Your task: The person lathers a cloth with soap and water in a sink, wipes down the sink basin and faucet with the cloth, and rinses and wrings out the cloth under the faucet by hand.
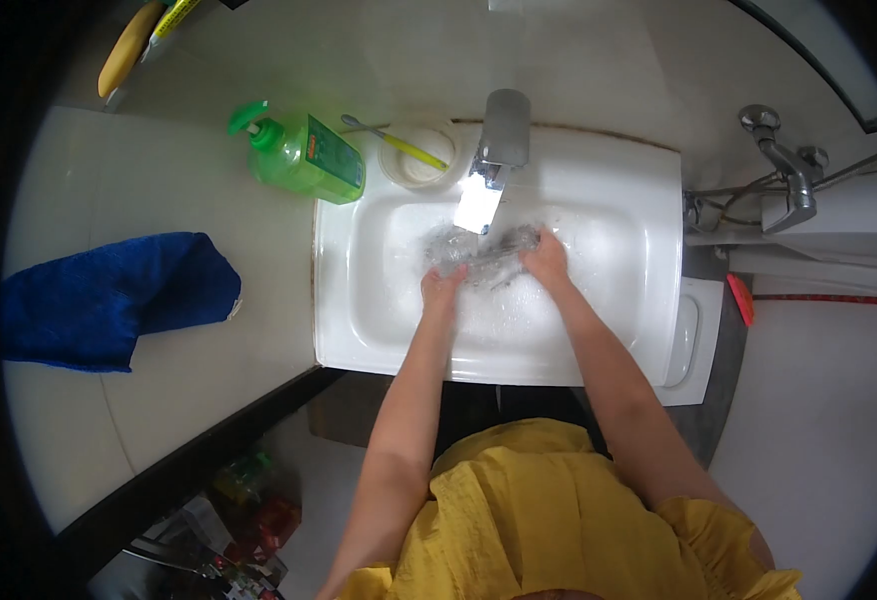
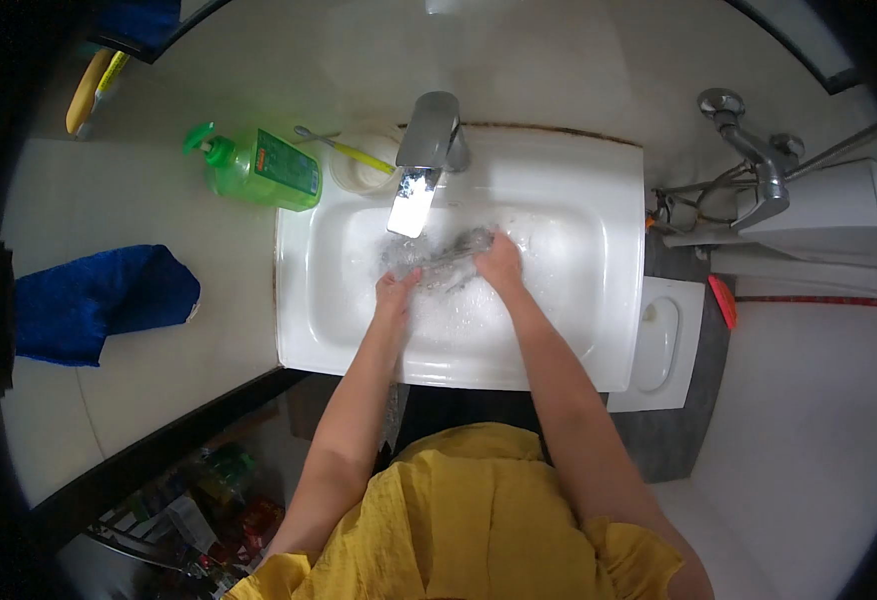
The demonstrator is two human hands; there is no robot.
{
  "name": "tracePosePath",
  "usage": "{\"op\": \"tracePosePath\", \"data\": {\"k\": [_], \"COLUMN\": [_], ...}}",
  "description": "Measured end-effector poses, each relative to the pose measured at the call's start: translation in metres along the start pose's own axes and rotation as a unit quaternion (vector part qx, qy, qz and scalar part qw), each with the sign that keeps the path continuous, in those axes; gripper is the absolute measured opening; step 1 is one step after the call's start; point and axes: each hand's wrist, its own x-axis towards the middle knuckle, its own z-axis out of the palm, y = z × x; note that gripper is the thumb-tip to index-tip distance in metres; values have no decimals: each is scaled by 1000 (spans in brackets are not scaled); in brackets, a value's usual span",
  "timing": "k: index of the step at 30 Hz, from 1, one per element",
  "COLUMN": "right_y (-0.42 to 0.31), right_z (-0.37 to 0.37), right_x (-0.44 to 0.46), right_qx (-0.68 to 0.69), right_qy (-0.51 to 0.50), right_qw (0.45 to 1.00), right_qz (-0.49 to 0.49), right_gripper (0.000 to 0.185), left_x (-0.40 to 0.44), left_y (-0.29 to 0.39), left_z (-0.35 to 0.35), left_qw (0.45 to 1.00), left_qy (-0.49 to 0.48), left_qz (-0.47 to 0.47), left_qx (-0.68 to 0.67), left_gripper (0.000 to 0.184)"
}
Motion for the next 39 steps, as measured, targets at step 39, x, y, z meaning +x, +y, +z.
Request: {"op": "tracePosePath", "data": {"k": [39], "right_y": [42], "right_z": [24], "right_x": [-10], "right_qx": [-306], "right_qy": [168], "right_qw": [903], "right_qz": [-252], "right_gripper": [41], "left_x": [-26], "left_y": [39], "left_z": [0], "left_qw": [764], "left_qy": [-37], "left_qz": [292], "left_qx": [574], "left_gripper": [66]}}
